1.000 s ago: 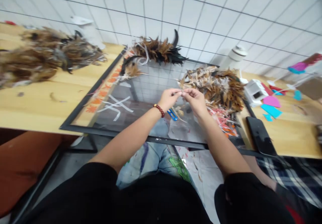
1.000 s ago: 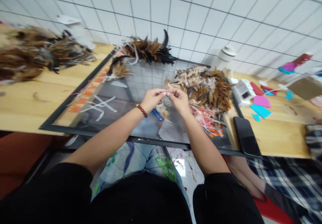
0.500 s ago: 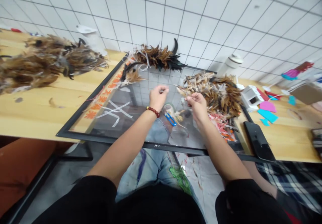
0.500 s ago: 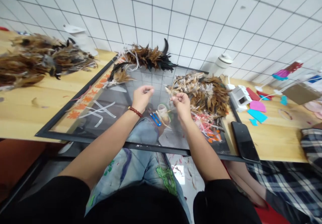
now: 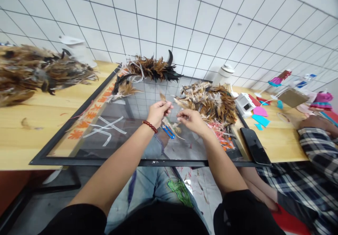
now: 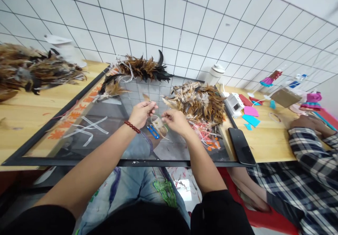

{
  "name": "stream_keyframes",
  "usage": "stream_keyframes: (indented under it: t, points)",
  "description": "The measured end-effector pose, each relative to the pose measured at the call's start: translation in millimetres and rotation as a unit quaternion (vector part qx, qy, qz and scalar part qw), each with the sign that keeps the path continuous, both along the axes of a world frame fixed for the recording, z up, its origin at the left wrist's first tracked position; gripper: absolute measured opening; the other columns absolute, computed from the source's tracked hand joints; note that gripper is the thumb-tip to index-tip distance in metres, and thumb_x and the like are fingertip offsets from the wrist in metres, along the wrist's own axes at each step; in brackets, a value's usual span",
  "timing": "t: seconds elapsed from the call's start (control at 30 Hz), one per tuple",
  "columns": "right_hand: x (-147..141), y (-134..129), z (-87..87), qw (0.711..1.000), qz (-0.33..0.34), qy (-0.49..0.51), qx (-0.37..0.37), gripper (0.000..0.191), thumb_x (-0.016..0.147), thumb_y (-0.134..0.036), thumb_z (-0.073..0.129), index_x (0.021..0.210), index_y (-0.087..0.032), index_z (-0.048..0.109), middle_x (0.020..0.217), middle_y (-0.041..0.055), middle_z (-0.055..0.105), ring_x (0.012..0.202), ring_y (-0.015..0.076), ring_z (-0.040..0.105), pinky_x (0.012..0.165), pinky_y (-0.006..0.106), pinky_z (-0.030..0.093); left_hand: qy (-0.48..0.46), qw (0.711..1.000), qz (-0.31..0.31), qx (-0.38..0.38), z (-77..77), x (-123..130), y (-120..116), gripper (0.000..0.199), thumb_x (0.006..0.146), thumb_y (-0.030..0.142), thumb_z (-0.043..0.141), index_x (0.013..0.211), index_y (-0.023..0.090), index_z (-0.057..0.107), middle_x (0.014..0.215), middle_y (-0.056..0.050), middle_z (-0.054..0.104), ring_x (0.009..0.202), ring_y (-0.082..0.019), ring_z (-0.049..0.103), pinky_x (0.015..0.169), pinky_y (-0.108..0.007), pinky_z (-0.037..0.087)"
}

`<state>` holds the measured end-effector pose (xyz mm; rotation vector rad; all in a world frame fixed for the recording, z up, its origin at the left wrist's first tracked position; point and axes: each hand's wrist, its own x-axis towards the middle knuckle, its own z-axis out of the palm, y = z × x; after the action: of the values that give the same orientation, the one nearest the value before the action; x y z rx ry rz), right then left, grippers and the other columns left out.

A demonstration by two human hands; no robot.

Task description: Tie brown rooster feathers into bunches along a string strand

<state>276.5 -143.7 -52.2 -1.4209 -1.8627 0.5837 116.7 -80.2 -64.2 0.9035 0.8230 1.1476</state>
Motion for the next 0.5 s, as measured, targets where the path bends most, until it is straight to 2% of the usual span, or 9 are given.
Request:
stream_keyframes:
  t: [0.13,0.23,0.3,0.4,0.47,0.5]
  points:
    - [-2,-7,4.1,0.988,0.085,-0.124,0.029,0.014,0.080,-0.021,0.062,0.092,-0.018,0.068,0.086,0.0047,0.065,0.079,0.0149,0.057,0.077,0.028,0.042,0.020,0.999,0.027,-0.009,-0.8,-4,4,0.022,0.062,0.028,0.077,0.070,0.012,0.065,0.063,-0.002,0.063,0.048,-0.004,0.048,0.045,-0.016,0.035]
    - [-14,-5,-5.4,0.985,0.081,-0.147,0.039,0.021,0.079,-0.025,0.064,0.099,-0.018,0.067,0.085,0.0055,0.064,0.080,0.0163,0.057,0.077,0.029,0.042,0.030,0.999,0.021,-0.011,-2.2,-3,4,0.019,0.063,0.026,0.076,0.069,0.011,0.065,0.063,-0.002,0.063,0.048,-0.004,0.048,0.045,-0.016,0.036]
    - [-21,-2,-13.4,0.987,0.081,-0.132,0.035,0.016,0.079,-0.024,0.063,0.093,-0.018,0.068,0.083,0.0045,0.063,0.078,0.0158,0.056,0.075,0.028,0.042,0.041,0.999,0.018,-0.006,-2.9,-3,3,0.019,0.064,0.026,0.076,0.068,0.011,0.065,0.062,-0.002,0.063,0.048,-0.004,0.048,0.045,-0.017,0.036]
    - [-24,5,-20.0,0.998,0.053,-0.030,0.005,0.006,0.078,-0.022,0.060,0.077,-0.019,0.066,0.075,0.0010,0.061,0.071,0.0133,0.054,0.070,0.026,0.041,0.056,0.998,0.014,0.001,-2.5,-2,2,0.019,0.064,0.026,0.075,0.067,0.011,0.064,0.062,-0.002,0.063,0.047,-0.005,0.048,0.045,-0.017,0.036]
    - [-21,9,-19.1,0.993,-0.005,0.111,-0.027,0.012,0.077,-0.029,0.061,0.073,-0.019,0.062,0.067,-0.0017,0.058,0.062,0.0111,0.050,0.063,0.024,0.039,0.057,0.998,0.015,0.001,-1.2,-3,2,0.019,0.065,0.026,0.075,0.067,0.011,0.064,0.062,-0.002,0.063,0.048,-0.005,0.048,0.045,-0.017,0.036]
    - [-18,10,-17.4,0.981,-0.034,0.189,-0.041,0.016,0.075,-0.035,0.062,0.073,-0.019,0.060,0.063,-0.0029,0.056,0.058,0.0100,0.047,0.058,0.023,0.037,0.053,0.998,0.016,-0.002,-0.3,-3,1,0.019,0.064,0.025,0.075,0.067,0.011,0.064,0.062,-0.002,0.063,0.048,-0.005,0.049,0.045,-0.017,0.036]
